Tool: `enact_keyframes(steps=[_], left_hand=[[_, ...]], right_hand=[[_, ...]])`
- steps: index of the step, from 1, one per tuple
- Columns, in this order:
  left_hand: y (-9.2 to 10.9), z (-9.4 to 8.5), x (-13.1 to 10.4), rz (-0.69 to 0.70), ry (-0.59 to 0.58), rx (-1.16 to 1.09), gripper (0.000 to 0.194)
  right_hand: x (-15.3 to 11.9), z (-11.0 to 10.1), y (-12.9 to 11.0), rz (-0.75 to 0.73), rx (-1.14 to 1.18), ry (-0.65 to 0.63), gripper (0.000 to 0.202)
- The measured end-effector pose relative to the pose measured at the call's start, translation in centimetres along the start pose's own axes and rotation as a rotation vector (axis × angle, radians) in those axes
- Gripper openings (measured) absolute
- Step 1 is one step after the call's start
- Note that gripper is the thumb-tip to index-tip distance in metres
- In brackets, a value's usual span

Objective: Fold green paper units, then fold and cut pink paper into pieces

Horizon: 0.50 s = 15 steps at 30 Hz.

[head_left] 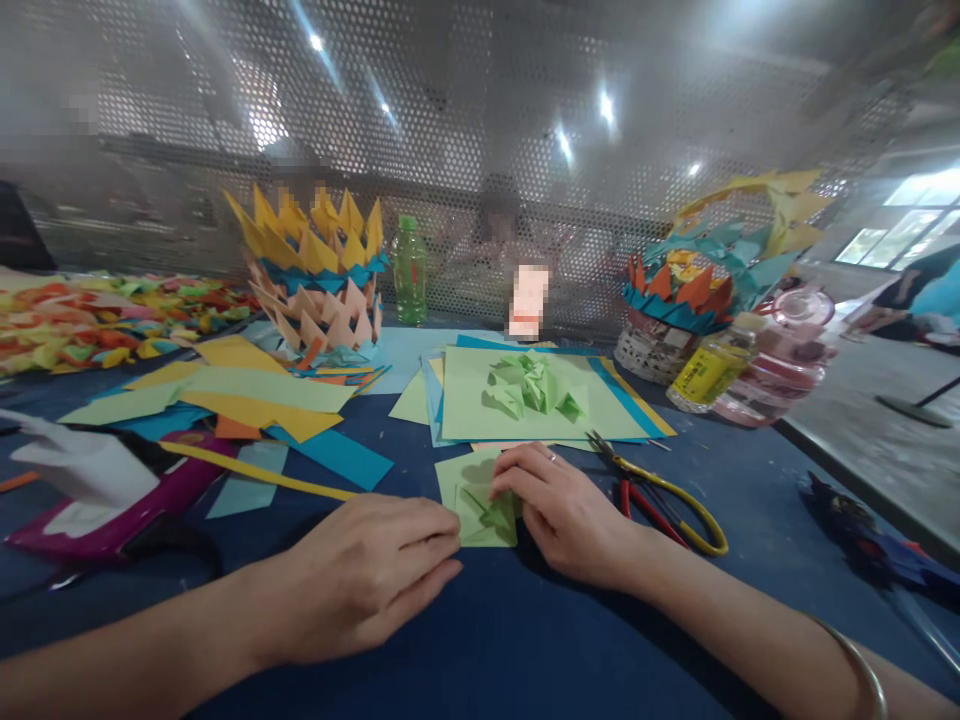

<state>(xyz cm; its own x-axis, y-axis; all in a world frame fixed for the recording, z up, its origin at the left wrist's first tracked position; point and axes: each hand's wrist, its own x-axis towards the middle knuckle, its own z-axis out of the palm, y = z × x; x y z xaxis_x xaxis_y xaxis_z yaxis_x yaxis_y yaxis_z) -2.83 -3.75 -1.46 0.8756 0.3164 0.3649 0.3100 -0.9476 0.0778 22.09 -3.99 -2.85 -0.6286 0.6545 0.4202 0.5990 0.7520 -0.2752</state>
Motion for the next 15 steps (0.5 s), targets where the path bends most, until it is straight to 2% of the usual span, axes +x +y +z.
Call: enact_keyframes(steps=[5, 11, 15], left_hand=[[-0.3, 0.3, -0.1, -0.001, 0.095, 0.016, 0.02], [-0.5, 0.5, -0.1, -0.04, 0.145, 0.09, 0.025], [-0.7, 0.7, -0.1, -0.069, 0.166, 0.126, 0.028]], right_hand=[[0.1, -0.5, -0.4, -0.004, -0.003, -0.011, 0.018], [0.2, -0.2, -1.1, 0.03, 0.038, 0.13, 0.011], [0.2, 0.0, -1.9, 0.078, 0.087, 0.127, 0.01]])
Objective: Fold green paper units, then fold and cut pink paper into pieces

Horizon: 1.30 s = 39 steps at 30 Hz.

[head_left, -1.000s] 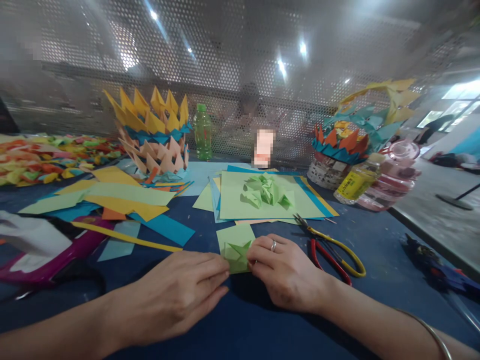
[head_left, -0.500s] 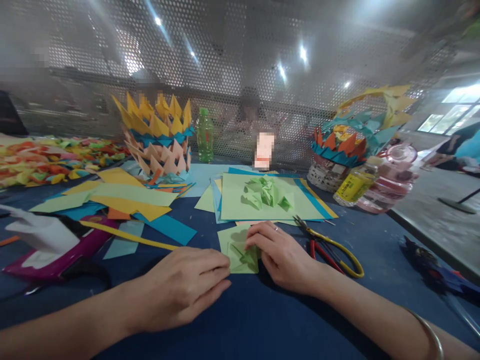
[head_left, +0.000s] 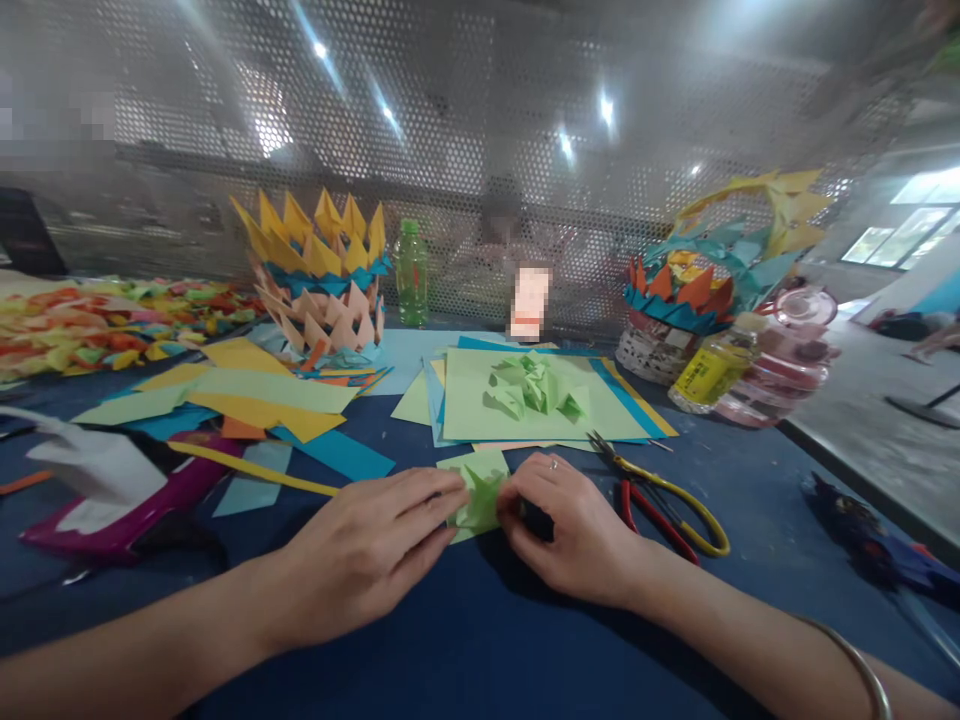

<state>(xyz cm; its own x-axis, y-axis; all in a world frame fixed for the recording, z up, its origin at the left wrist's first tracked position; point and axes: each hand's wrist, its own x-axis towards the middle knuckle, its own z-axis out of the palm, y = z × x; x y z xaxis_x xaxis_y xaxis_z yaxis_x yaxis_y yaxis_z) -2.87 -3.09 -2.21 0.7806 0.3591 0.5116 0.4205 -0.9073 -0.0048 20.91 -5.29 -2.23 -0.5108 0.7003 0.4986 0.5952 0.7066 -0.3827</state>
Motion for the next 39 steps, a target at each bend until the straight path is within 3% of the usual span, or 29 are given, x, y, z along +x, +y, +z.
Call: enact_keyframes(steps=[8, 15, 22, 39], left_hand=[[0.1, -0.4, 0.2, 0.048, -0.132, -0.131, 0.022], [0.2, -0.5, 0.3, 0.047, -0.106, -0.117, 0.021], [0.6, -1.3, 0.2, 0.078, -0.068, -0.125, 0.022], [0.5, -1.3, -0.1, 0.057, -0.158, -0.126, 0.025]], right_hand=[[-0.2, 0.3, -0.4, 0.035, 0.058, -0.059, 0.01], [-0.4, 1.1, -0.9, 0.038, 0.131, -0.017, 0.012], [-0.3, 1.2, -0.6, 0.029, 0.195, -0.065, 0.019], [-0.1, 0.6, 0.2, -0.098, 0.189, -0.122, 0.024]])
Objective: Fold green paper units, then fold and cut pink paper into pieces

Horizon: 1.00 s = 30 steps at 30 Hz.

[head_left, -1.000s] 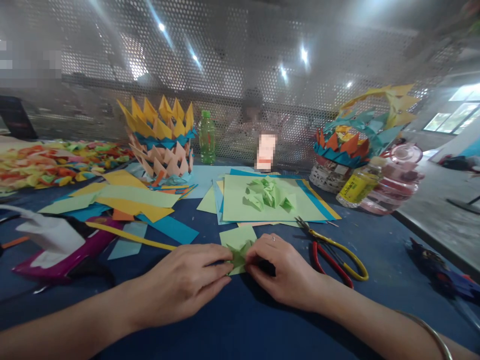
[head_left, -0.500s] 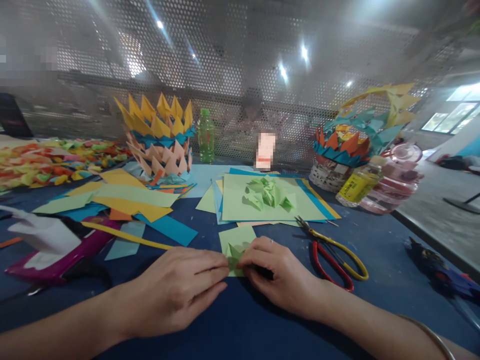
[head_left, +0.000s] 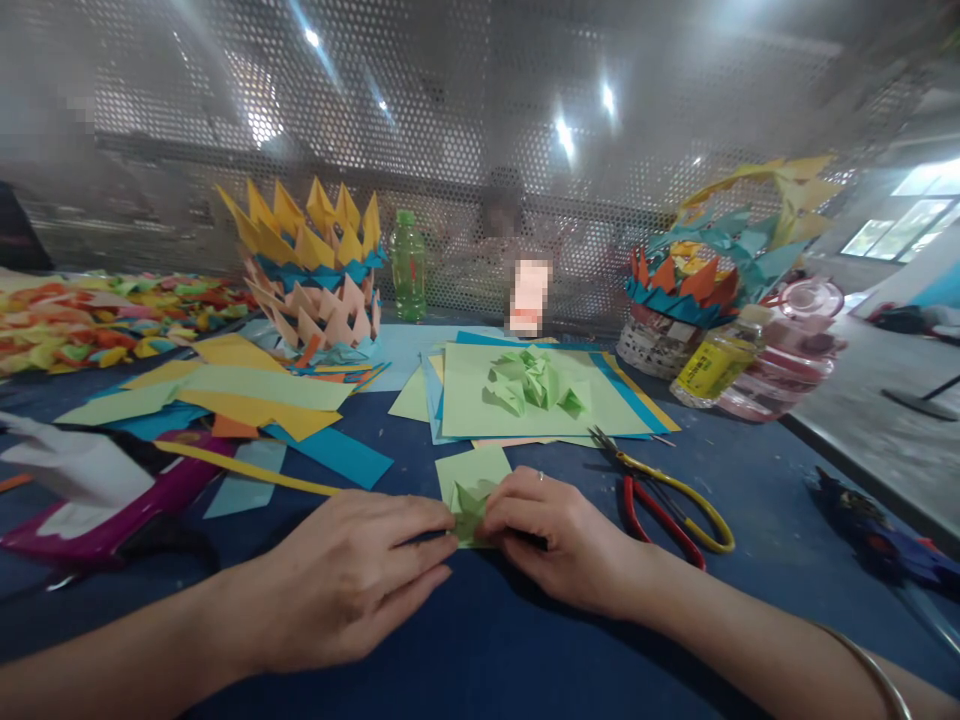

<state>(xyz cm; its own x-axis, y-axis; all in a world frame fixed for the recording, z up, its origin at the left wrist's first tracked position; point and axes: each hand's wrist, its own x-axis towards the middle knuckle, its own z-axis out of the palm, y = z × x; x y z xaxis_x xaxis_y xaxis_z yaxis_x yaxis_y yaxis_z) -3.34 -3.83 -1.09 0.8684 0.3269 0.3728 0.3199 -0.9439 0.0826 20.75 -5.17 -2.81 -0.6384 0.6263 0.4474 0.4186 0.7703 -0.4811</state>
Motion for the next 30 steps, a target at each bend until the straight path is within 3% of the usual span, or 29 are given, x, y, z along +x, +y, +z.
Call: enact_keyframes(steps=[16, 24, 30], left_hand=[[0.6, 0.3, 0.0, 0.048, 0.029, 0.092, 0.025], [0.8, 0.4, 0.4, -0.029, -0.124, 0.09, 0.024], [1.2, 0.3, 0.7, -0.037, -0.113, 0.05, 0.017]], right_hand=[[-0.2, -0.6, -0.4, -0.178, -0.223, -0.072, 0.024], [-0.2, -0.4, -0.3, -0.201, -0.342, -0.086, 0.023], [-0.4, -0.2, -0.1, -0.236, -0.446, -0.11, 0.023]])
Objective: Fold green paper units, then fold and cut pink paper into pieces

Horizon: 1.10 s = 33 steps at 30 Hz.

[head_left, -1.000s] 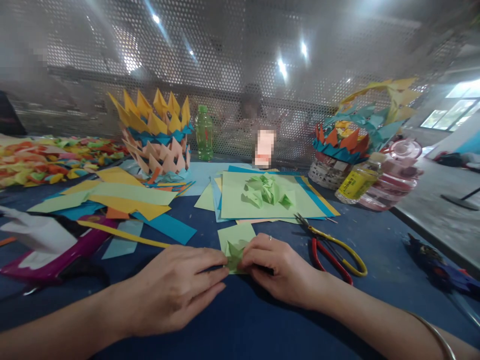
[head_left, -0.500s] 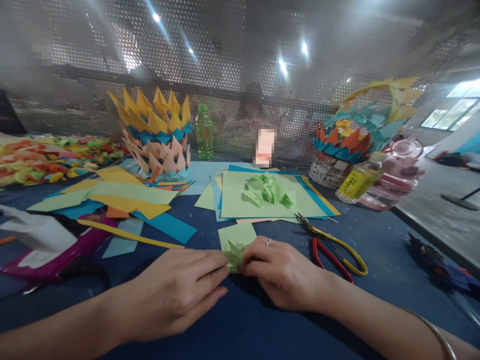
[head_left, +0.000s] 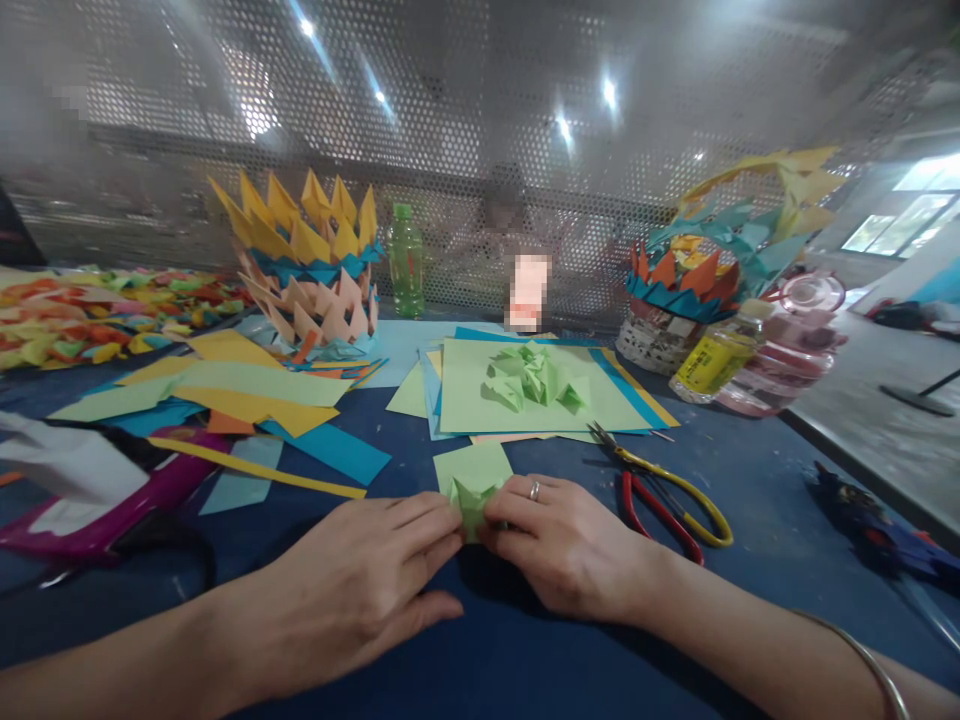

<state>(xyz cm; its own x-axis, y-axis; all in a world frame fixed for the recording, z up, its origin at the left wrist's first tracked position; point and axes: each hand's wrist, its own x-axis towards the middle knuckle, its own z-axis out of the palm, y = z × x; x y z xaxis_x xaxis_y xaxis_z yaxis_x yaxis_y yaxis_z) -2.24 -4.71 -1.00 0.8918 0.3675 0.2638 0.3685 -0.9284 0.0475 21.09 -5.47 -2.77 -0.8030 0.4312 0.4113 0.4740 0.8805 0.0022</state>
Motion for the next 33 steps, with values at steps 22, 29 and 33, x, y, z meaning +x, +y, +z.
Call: enact_keyframes(steps=[22, 29, 33], left_hand=[[0.1, 0.2, 0.1, 0.007, 0.019, 0.005, 0.013], [0.0, 0.4, -0.1, 0.009, 0.03, 0.021, 0.013], [-0.2, 0.1, -0.1, 0.018, 0.01, 0.024, 0.015]], right_hand=[[0.2, -0.1, -0.3, 0.008, -0.022, 0.024, 0.018], [-0.1, 0.0, 0.9, 0.192, 0.134, 0.157, 0.035], [-0.1, 0.2, 1.7, 0.261, 0.23, 0.091, 0.044]])
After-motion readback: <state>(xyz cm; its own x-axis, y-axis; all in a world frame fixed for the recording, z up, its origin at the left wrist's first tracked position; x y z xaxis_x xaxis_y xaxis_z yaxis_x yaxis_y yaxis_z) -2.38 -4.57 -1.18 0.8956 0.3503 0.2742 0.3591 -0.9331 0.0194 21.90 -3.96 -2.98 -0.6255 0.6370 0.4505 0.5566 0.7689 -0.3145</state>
